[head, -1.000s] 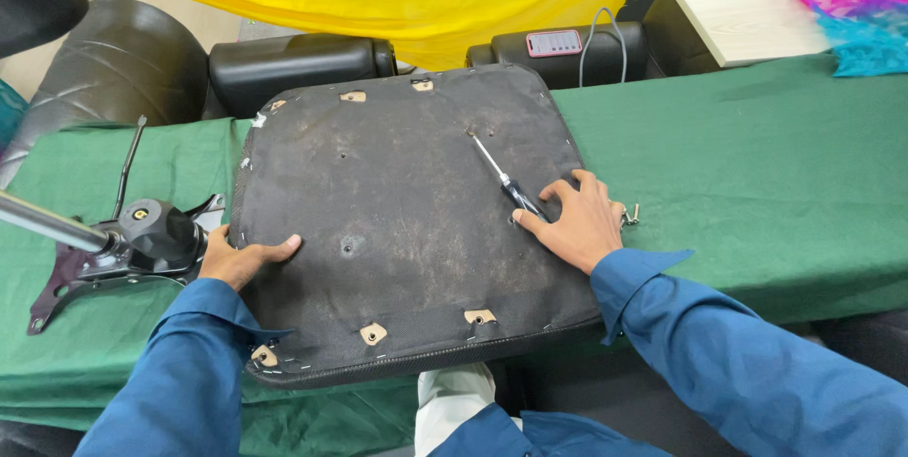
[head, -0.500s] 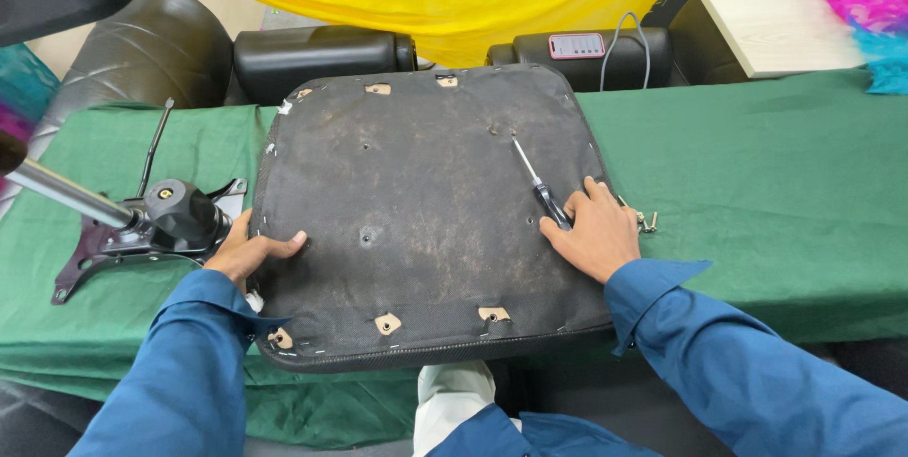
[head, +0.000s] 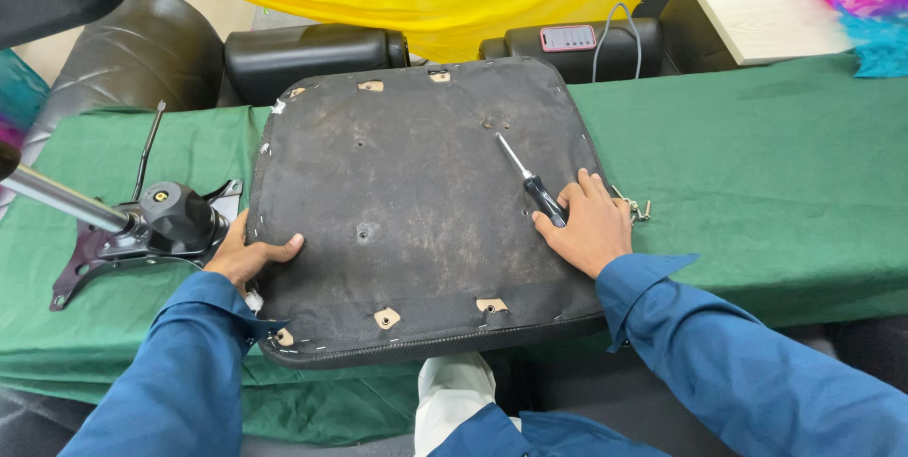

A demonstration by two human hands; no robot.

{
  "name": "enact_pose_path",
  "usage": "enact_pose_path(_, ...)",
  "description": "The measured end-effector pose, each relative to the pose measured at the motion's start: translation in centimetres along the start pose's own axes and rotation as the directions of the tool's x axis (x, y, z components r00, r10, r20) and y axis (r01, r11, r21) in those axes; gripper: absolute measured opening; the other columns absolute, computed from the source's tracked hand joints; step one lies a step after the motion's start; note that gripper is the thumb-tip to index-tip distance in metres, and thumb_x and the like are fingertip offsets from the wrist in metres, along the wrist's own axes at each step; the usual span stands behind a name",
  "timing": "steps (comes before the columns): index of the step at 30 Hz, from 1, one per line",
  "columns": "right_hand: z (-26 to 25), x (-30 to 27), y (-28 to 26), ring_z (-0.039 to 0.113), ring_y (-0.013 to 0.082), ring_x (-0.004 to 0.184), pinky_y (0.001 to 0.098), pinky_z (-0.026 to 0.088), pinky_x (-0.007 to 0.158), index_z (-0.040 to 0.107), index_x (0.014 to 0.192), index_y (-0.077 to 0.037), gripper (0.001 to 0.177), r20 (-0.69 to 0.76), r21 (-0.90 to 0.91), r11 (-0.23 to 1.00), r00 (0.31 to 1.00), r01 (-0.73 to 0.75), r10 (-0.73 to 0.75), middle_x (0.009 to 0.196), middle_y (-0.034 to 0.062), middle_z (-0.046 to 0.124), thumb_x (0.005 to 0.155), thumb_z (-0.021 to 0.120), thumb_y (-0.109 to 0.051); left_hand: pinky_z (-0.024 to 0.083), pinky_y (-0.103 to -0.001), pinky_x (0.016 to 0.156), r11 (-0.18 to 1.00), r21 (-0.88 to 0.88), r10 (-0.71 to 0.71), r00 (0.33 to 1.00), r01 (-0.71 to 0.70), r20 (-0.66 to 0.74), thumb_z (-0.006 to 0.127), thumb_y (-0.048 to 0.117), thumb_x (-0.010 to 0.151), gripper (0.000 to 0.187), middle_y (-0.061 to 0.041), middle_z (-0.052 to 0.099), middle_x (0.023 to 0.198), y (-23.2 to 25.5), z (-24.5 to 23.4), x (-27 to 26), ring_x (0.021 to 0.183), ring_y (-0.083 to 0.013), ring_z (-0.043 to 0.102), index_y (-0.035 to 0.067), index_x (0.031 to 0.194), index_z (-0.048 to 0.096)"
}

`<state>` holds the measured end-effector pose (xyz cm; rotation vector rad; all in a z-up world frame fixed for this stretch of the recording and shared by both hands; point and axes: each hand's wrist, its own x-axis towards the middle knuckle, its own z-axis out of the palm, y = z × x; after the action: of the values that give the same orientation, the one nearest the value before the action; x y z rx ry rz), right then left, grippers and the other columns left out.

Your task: The person removes a gas lift cylinder from a chair seat base using a screwdriver, then places the base aside and begins fastening screws into the underside of the seat cushion. The person uses a screwdriver to tighten multiple screws into the seat cushion while it rests on a green-covered work surface.

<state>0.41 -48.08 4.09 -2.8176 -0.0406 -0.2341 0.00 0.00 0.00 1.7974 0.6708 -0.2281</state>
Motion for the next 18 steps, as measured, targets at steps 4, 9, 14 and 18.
enact_pose_path(4, 0.4, 0.0, 0.3, 0.039, 0.0365, 0.144, 0.0523, 0.032, 0.107, 0.071, 0.100, -0.006, 0.047, -0.023, 0.000, 1.000, 1.000, 0.021, -0.021, 0.140, 0.0197, 0.053, 0.079, 0.077, -0.048, 0.042, -0.043, 0.114, 0.999, 0.015, 0.036, 0.999, -0.036, -0.027, 0.091, 0.018, 0.064, 0.115, -0.015, 0.060, 0.146, -0.8, 0.1, 0.5, 0.135, -0.0307, 0.057, 0.012, 0.161, 0.031)
enact_pose_path(9, 0.7, 0.0, 0.6, 0.037, 0.0361, 0.148, 0.0518, 0.031, 0.111, 0.069, 0.105, -0.007, 0.050, 0.008, 0.001, 1.000, 1.000, 0.019, -0.019, 0.149, 0.0206, 0.049, 0.081, 0.075, -0.050, 0.049, -0.044, 0.107, 0.997, 0.075, 0.029, 0.987, -0.017, -0.159, 0.093, 0.026, 0.065, 0.124, -0.024, 0.056, 0.143, -1.4, 0.1, 0.2, 0.127, -0.0357, 0.062, 0.009, 0.165, 0.022)
enact_pose_path(14, 0.5, -0.2, 0.5, 0.033, 0.0384, 0.147, 0.0536, 0.027, 0.112, 0.066, 0.110, -0.007, 0.057, -0.004, 0.004, 0.999, 0.999, 0.040, -0.040, 0.152, 0.0253, 0.043, 0.078, 0.077, -0.053, 0.047, -0.041, 0.109, 0.968, 0.249, 0.095, 0.947, -0.016, -0.308, 0.096, 0.036, 0.062, 0.113, -0.021, 0.061, 0.141, -1.1, 0.9, -1.6, 0.128, -0.0337, 0.062, 0.009, 0.156, 0.040)
enact_pose_path(18, 0.3, -0.2, 0.4, 0.030, 0.0388, 0.148, 0.0550, 0.024, 0.113, 0.064, 0.117, -0.007, 0.064, 0.032, 0.020, 1.000, 0.999, 0.017, -0.018, 0.153, 0.0263, 0.041, 0.077, 0.078, -0.054, 0.042, -0.047, 0.113, 0.882, 0.467, 0.158, 0.897, 0.060, -0.413, 0.096, 0.043, 0.064, 0.102, -0.018, 0.060, 0.143, 0.9, 2.3, -3.7, 0.134, -0.0364, 0.055, 0.013, 0.150, 0.050)
